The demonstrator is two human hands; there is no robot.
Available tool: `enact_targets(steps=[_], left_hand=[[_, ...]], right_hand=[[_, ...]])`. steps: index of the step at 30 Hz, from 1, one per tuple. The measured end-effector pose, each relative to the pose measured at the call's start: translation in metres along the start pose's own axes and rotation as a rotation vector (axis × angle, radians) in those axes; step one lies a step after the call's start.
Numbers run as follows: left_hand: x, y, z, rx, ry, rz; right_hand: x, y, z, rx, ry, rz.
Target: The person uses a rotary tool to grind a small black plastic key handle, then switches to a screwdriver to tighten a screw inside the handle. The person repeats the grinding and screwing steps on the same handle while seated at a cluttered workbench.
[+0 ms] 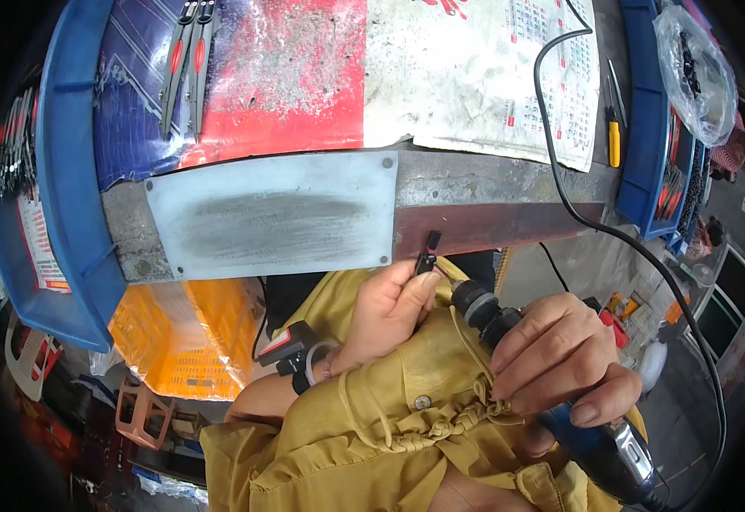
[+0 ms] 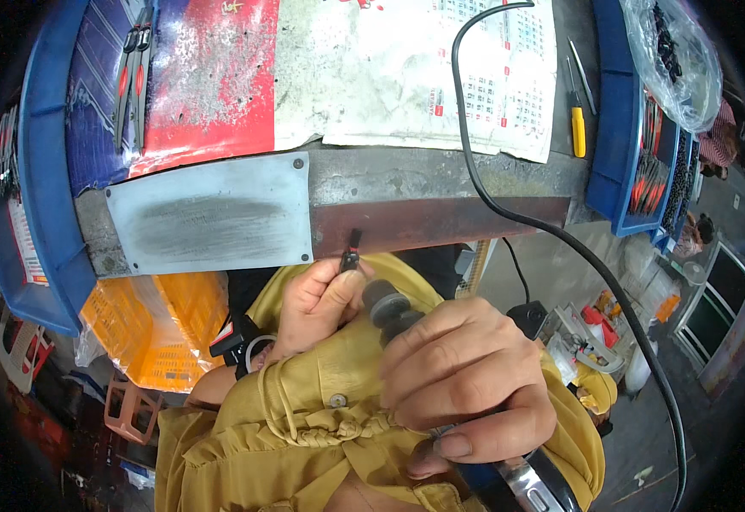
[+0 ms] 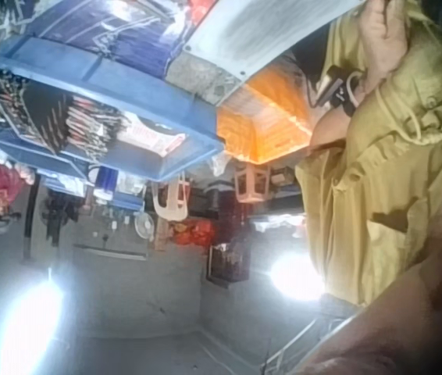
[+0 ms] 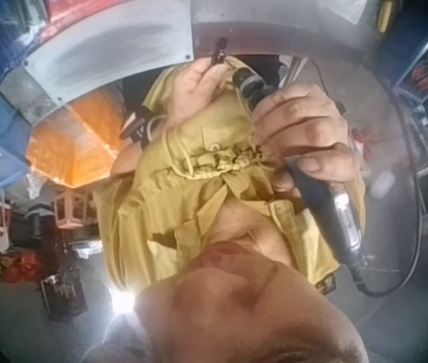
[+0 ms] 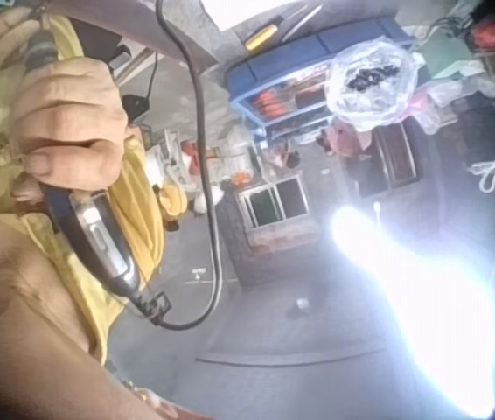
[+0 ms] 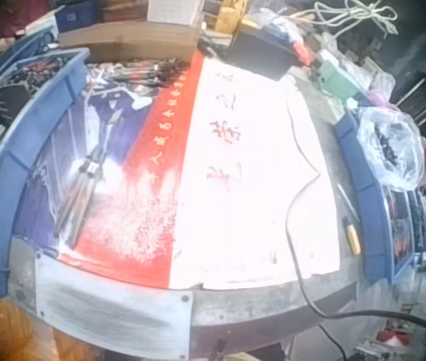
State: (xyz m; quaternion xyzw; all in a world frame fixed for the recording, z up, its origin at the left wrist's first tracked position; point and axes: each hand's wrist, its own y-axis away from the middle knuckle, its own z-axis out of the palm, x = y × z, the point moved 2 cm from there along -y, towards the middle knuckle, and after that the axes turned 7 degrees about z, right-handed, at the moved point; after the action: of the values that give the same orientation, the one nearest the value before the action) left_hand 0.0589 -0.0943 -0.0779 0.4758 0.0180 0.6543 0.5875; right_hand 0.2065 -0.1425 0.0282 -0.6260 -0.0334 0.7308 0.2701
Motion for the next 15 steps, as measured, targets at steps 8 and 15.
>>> enact_targets(steps=[8,15], left_hand=[[0.0008,0.0004,0.0012,0.013,-0.043,0.016],[0.0029,-0.0001,-0.0011,0.014,-0.088,-0.001]], right_hand=[[0.0018,-0.0001,0.0041,0.005,0.022,0.002],[0.0078,-0.0022,0.009,0.044,0.018,-0.016]])
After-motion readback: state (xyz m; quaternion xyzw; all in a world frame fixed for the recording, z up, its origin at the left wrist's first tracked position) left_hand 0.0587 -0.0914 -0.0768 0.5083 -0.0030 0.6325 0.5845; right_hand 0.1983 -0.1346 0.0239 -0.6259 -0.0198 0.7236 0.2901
